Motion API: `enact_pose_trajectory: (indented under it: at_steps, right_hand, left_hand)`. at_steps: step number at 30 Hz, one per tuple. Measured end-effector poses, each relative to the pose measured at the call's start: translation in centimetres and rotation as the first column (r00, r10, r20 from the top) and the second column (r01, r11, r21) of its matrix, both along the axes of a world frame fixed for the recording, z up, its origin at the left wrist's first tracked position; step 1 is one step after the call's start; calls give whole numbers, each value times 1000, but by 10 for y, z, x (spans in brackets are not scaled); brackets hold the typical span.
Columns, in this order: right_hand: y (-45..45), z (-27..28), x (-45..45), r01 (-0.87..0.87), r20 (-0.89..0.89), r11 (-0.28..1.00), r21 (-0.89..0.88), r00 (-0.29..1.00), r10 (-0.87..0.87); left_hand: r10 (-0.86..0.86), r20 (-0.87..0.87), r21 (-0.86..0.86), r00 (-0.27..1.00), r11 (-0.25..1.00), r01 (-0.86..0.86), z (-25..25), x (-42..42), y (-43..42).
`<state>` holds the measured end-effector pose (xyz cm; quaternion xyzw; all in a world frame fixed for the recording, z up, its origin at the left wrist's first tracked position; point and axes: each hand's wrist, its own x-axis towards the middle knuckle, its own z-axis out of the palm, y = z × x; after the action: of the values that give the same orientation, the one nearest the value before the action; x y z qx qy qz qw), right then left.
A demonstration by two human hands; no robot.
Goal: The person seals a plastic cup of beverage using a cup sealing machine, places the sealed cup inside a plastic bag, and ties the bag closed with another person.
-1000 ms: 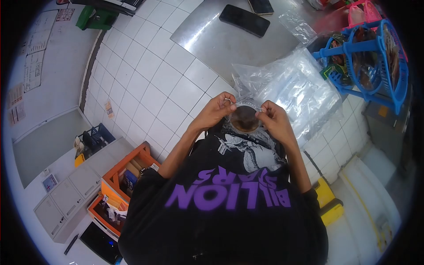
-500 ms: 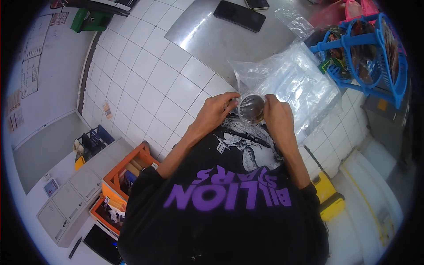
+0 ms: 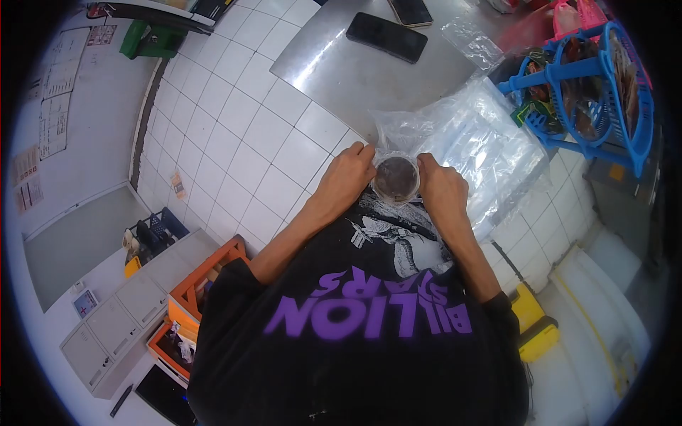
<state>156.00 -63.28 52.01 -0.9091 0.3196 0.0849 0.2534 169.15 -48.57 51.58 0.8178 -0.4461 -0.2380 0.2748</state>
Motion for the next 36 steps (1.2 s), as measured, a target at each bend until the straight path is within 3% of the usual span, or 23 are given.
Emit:
enact_pose_trajectory:
  at_steps: [2, 4, 6, 8, 10, 12, 15, 17, 19, 23, 26, 29, 31, 33, 35, 36]
  right_hand:
    - [0, -4, -1, -16, -30, 1000, 7, 999, 16]
    - [0, -17, -4, -65, 324, 994, -84, 942, 89]
    - [-5, -27, 0, -98, 345, 995, -25, 933, 101]
    - [-10, -28, 4, -129, 368, 991, 29, 923, 109]
    - [-17, -15, 10, -13, 330, 979, 206, 942, -57]
    - [-11, -11, 11, 51, 306, 965, 259, 943, -132]
    - [-5, -5, 10, 128, 274, 929, 346, 934, -231]
    - [1, 0, 2, 151, 257, 910, 386, 930, -264]
    - [5, 5, -1, 72, 422, 936, 343, 879, -223]
    - [-1, 12, -3, 91, 374, 929, 358, 898, -232]
    - [2, 18, -9, 224, 227, 849, 478, 903, -366]
    - [9, 28, -11, 223, 339, 853, 473, 847, -410]
    - [4, 29, -17, 269, 237, 833, 484, 876, -420]
    - [11, 33, -13, 206, 376, 864, 459, 836, -399]
    - [13, 32, -21, 260, 295, 863, 433, 864, -408]
    - [12, 34, -21, 200, 318, 882, 426, 880, -353]
  left_hand:
    - [45, -34, 14, 998, 999, -44, -5, 1, -2]
    - [88, -70, 27, 994, 996, -87, -11, 3, -5]
    - [130, -209, -111, 969, 982, -155, -14, 5, -7]
    - [188, -277, -119, 942, 966, -228, -15, 0, -7]
    - [242, -345, -124, 907, 946, -299, -20, -4, -6]
    - [303, -505, -142, 808, 895, -424, -33, -9, 0]
    - [298, -596, -231, 745, 826, -515, -47, -18, 2]
    - [308, -556, -191, 772, 857, -479, -40, -21, 7]
    - [314, -505, -157, 804, 883, -443, -34, -16, 6]
    - [310, -452, -162, 837, 894, -419, -30, -15, 4]
    - [262, -422, -134, 868, 929, -345, -17, -29, 13]
    - [195, -334, -112, 922, 963, -244, -8, -9, 14]
    - [110, -357, -66, 928, 988, -142, 9, -1, 7]
    - [104, -356, -53, 929, 990, -131, 18, 7, 2]
    - [186, -396, 99, 899, 982, -159, 30, 5, 4]
    - [129, -344, -6, 930, 990, -140, 34, 0, 5]
